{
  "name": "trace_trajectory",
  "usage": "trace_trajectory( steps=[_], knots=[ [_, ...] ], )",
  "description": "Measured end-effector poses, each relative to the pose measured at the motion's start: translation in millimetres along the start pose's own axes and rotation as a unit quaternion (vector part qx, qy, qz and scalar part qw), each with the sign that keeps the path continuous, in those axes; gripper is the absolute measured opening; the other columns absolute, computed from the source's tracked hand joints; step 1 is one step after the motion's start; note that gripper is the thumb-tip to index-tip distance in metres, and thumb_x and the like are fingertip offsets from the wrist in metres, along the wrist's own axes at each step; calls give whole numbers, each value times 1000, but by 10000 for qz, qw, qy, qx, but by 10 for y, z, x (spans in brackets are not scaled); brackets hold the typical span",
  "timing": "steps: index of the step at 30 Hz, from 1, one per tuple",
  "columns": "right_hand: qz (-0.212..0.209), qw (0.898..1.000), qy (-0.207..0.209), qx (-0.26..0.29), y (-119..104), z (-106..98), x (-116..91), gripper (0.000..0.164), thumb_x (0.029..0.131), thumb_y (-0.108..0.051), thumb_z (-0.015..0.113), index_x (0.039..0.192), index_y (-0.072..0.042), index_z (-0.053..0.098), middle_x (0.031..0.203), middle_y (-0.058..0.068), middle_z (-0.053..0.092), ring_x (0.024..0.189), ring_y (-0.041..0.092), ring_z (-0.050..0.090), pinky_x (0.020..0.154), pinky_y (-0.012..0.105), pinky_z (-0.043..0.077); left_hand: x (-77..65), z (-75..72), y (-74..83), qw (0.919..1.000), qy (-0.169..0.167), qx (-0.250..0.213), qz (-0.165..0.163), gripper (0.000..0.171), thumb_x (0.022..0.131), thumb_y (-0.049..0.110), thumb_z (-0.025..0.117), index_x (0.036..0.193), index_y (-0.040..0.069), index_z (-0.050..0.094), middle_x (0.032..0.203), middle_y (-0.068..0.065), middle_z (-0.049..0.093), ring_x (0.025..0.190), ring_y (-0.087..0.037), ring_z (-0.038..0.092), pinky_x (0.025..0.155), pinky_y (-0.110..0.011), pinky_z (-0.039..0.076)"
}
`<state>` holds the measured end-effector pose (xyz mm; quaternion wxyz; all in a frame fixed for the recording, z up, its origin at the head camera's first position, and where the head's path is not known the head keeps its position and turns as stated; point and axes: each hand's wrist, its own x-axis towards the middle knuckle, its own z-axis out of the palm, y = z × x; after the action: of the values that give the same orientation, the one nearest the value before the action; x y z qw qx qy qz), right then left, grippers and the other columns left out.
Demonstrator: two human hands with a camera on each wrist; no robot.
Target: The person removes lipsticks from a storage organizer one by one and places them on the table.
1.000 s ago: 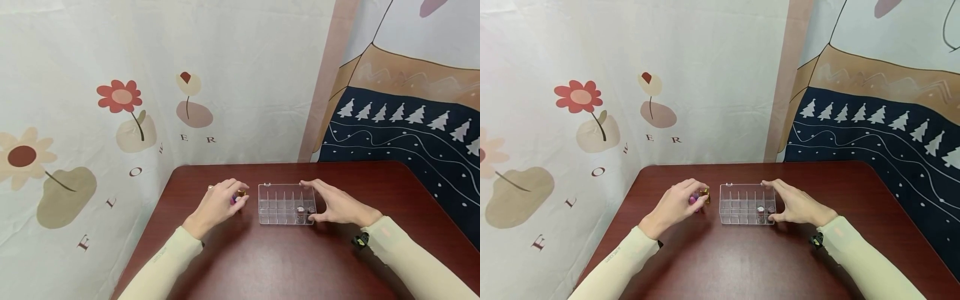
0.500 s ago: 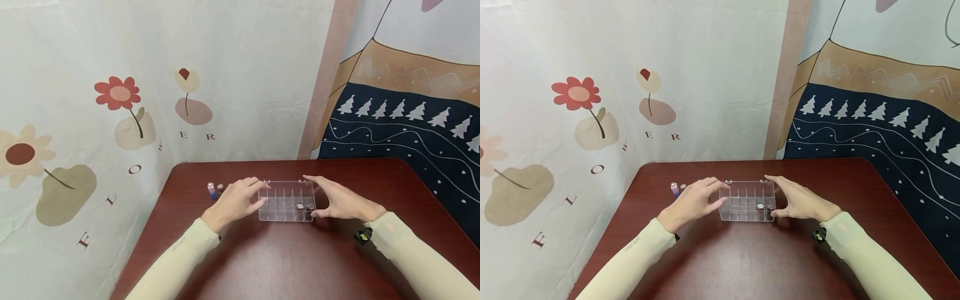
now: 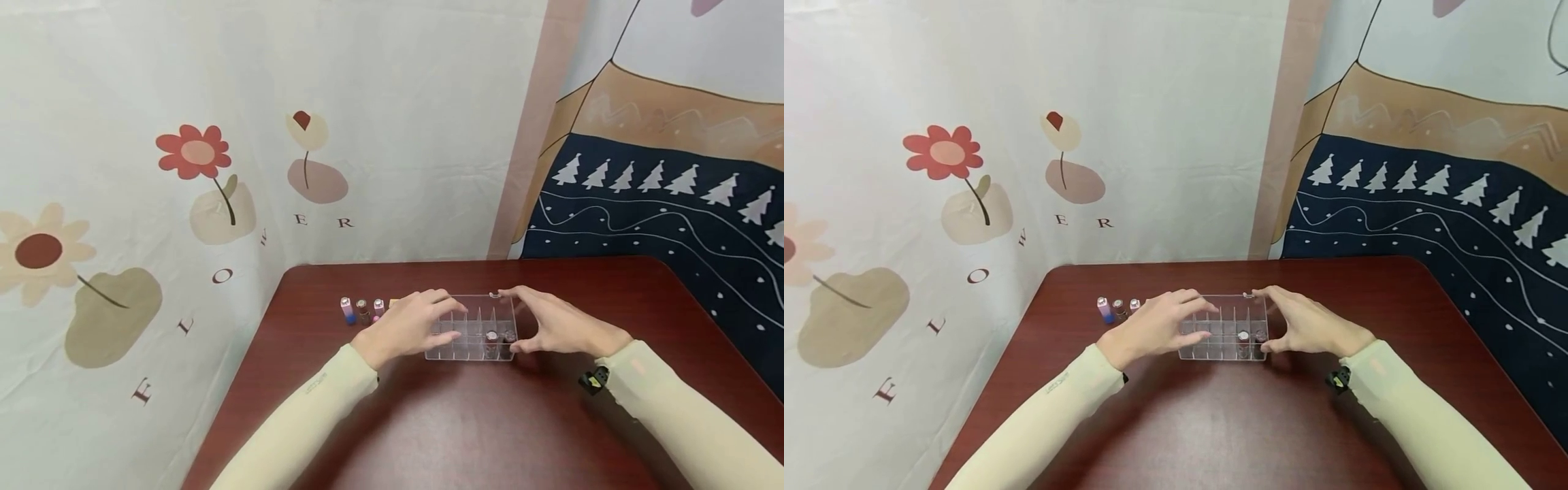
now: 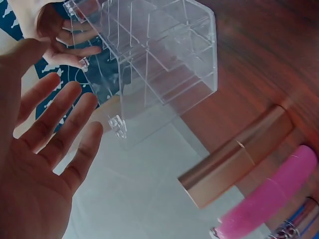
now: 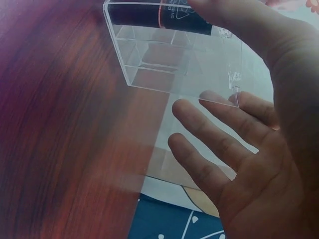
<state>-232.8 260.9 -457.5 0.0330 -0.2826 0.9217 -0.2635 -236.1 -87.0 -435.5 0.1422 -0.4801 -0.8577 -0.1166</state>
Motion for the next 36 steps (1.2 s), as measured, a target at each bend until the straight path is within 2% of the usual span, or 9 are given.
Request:
trace_trajectory(
  steps=[5,9,19,25,36],
  knots=[
    [-28,10000,-28,-3,-28,-11,26,99,83,-31,108,164,-11,54,153,14,75,130,27,77,116,66,63,99,-9,30,9993,-313,-184,-32,44,107,46,86,144,23,79,131,4,79,105,-15,75,94,-33,65],
    [-68,10000,-6,-35,-32,-7,31,96,82,-30,108,161,-11,56,150,13,76,128,26,77,113,64,64,165,19,64,9990,-418,-135,-14,46,106,49,87,144,25,79,131,5,78,103,-13,74,92,-31,65],
    [-122,9999,5,-98,-23,-16,50,95,82,-30,107,159,-12,56,148,12,75,129,27,75,112,62,66,333,147,96,9971,-728,-202,-101,47,108,47,84,148,23,79,138,1,80,112,-15,78,99,-32,67],
    [-159,9998,-8,-107,-3,-19,40,94,82,-32,108,158,-12,56,147,8,76,128,23,76,112,60,66,416,238,121,9965,-804,-213,92,45,110,47,83,146,20,79,138,0,80,122,-16,79,106,-32,66],
    [-237,9997,2,-116,8,-13,51,95,82,-32,108,158,-10,57,148,9,75,129,24,76,113,60,65,505,384,162,9933,-1066,-444,-2,39,111,46,81,142,22,80,133,8,82,124,-10,80,114,-26,62]
  ],
)
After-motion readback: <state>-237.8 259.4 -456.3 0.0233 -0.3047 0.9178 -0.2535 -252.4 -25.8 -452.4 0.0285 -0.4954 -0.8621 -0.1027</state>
